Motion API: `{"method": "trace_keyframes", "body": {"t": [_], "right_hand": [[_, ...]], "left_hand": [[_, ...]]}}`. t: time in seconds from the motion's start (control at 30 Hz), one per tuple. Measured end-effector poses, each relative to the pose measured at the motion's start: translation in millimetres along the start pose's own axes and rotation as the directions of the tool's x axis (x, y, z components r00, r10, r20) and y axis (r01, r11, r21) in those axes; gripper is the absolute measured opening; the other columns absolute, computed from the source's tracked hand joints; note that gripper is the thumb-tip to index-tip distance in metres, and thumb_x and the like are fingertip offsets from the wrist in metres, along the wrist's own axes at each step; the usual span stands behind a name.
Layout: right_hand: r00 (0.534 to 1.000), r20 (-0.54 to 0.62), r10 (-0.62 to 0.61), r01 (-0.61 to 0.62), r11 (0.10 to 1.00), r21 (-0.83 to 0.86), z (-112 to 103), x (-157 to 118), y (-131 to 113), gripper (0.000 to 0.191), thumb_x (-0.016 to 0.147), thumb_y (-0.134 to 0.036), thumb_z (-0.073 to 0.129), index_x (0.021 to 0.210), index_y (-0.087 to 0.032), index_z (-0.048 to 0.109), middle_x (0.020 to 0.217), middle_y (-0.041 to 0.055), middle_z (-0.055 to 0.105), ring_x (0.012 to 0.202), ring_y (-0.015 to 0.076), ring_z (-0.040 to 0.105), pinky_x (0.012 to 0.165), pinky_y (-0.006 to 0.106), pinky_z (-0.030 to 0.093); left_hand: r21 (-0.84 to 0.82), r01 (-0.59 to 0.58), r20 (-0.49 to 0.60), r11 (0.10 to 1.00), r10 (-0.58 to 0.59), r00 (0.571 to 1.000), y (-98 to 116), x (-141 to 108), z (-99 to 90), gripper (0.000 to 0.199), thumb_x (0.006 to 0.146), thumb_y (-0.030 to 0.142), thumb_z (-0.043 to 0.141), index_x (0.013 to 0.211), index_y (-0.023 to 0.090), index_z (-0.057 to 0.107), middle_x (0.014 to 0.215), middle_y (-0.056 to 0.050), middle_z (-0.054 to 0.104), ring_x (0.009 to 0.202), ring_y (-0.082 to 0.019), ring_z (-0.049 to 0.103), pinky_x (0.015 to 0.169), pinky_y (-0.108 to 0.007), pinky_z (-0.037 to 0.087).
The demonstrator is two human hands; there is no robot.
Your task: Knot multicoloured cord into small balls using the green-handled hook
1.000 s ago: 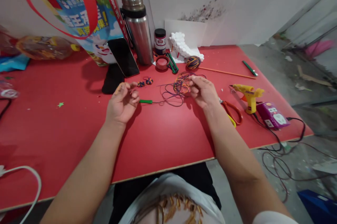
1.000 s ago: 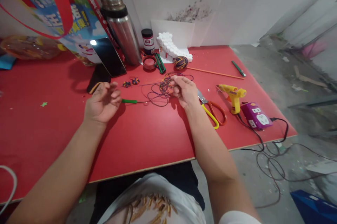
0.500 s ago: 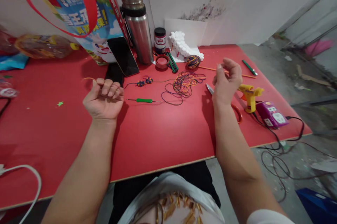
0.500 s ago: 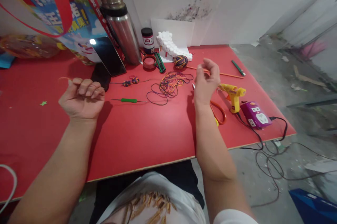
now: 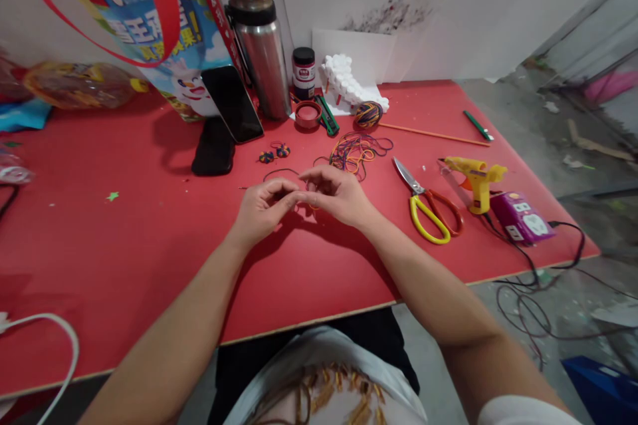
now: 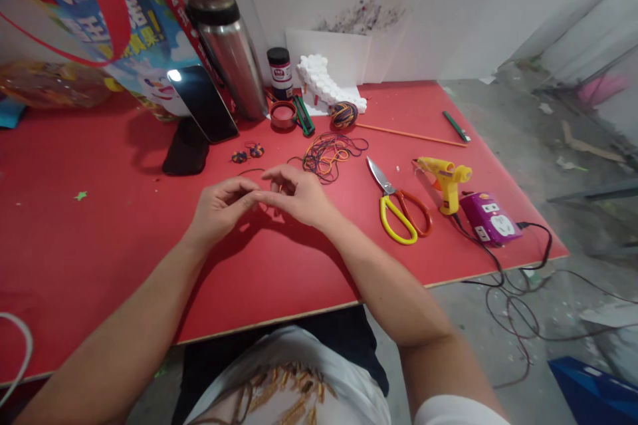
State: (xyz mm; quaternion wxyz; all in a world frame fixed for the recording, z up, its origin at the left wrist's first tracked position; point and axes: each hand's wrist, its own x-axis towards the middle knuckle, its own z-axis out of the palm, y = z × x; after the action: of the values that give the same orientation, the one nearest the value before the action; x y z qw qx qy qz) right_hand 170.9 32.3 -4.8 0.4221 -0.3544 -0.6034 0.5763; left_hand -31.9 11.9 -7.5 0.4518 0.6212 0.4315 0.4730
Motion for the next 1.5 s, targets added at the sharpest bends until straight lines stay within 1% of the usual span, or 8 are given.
{"method": "trace_keyframes", "body": {"t": [0.33,0.47,0.7,0.97,1.1,1.2,1.37,1.5], "right_hand": [[0.995,0.049,-0.086,0.095,0.969,-0.227,-13.1,0.4,-1.5,0.021,0.081,-0.037,0.089,0.089,-0.02,0.081,0.093,0.0013,0.072,0.063,0.0092,0.061,0.062,0.027,0.05],[0.995,0.083,0.06,-0.053,0.995,-0.079,-11.9,-0.9,-4.3,0.034,0.087,-0.052,0.083,0.082,-0.019,0.076,0.058,-0.0044,0.065,0.044,0.0088,0.054,0.045,0.023,0.042],[0.993,0.084,0.086,-0.097,0.985,0.143,-14.9,-0.3,-9.3,0.037,0.084,-0.052,0.087,0.086,-0.017,0.076,0.069,-0.0002,0.077,0.045,0.0086,0.061,0.041,0.02,0.049],[0.997,0.028,0.078,-0.083,0.943,0.321,-16.1,2.2,-8.1,0.038,0.08,-0.049,0.094,0.084,-0.017,0.074,0.067,-0.0026,0.074,0.043,0.0064,0.059,0.04,0.019,0.048],[0.996,-0.033,0.086,-0.071,0.945,0.319,-16.3,3.2,-9.0,0.041,0.078,-0.05,0.095,0.08,-0.016,0.072,0.064,-0.0033,0.072,0.041,0.0055,0.057,0.037,0.017,0.045],[0.994,-0.053,0.092,-0.073,0.954,0.291,-15.0,3.6,-7.6,0.042,0.077,-0.052,0.094,0.081,-0.016,0.072,0.064,-0.0034,0.072,0.042,0.0058,0.058,0.039,0.017,0.047],[0.996,0.061,0.063,-0.074,0.98,0.186,-10.6,-0.4,-8.0,0.034,0.085,-0.048,0.087,0.091,-0.017,0.075,0.067,-0.0033,0.073,0.043,0.008,0.06,0.039,0.019,0.046],[0.957,0.286,0.037,-0.067,0.993,0.097,-10.9,-6.5,-15.0,0.022,0.09,-0.036,0.082,0.095,-0.014,0.08,0.065,-0.0052,0.068,0.044,0.0046,0.051,0.043,0.018,0.039]], "left_hand": [[0.112,-0.09,-0.049,0.99,0.096,0.994,2.6,4.0,0.0,0.009,0.089,0.031,0.085,0.081,0.028,0.087,0.077,-0.004,0.074,0.077,-0.02,0.062,0.078,-0.034,0.05],[0.123,-0.123,-0.052,0.985,0.13,0.99,-0.5,4.5,-2.1,0.01,0.09,0.03,0.085,0.08,0.029,0.087,0.078,-0.004,0.074,0.085,-0.021,0.064,0.084,-0.034,0.052],[-0.428,0.128,0.005,0.895,-0.139,0.99,-3.8,3.6,3.9,0.021,0.083,0.036,0.093,0.098,0.024,0.087,0.102,-0.007,0.079,0.09,-0.02,0.076,0.083,-0.033,0.065],[-0.61,0.122,0.009,0.783,-0.146,0.989,-5.1,9.4,0.9,0.03,0.085,0.034,0.092,0.111,0.02,0.086,0.12,-0.01,0.079,0.113,-0.02,0.075,0.105,-0.035,0.063],[-0.658,0.051,-0.081,0.751,-0.137,0.987,-6.5,12.0,-8.2,0.028,0.084,0.035,0.092,0.108,0.021,0.086,0.121,-0.007,0.079,0.102,-0.017,0.075,0.078,-0.023,0.067],[-0.618,0.051,-0.052,0.785,-0.105,0.993,-4.5,11.2,-8.1,0.03,0.087,0.034,0.088,0.116,0.023,0.085,0.142,-0.01,0.073,0.117,-0.023,0.073,0.068,-0.02,0.065],[-0.571,0.164,0.155,0.805,-0.09,0.984,0.2,5.7,6.5,0.033,0.097,0.036,0.076,0.128,0.023,0.082,0.177,-0.007,0.041,0.147,-0.034,0.059,0.087,-0.032,0.071],[-0.618,0.156,0.141,0.771,-0.087,0.986,2.3,5.0,11.6,0.035,0.102,0.038,0.07,0.13,0.02,0.081,0.175,-0.01,0.046,0.149,-0.032,0.058,0.101,-0.032,0.066]]}}
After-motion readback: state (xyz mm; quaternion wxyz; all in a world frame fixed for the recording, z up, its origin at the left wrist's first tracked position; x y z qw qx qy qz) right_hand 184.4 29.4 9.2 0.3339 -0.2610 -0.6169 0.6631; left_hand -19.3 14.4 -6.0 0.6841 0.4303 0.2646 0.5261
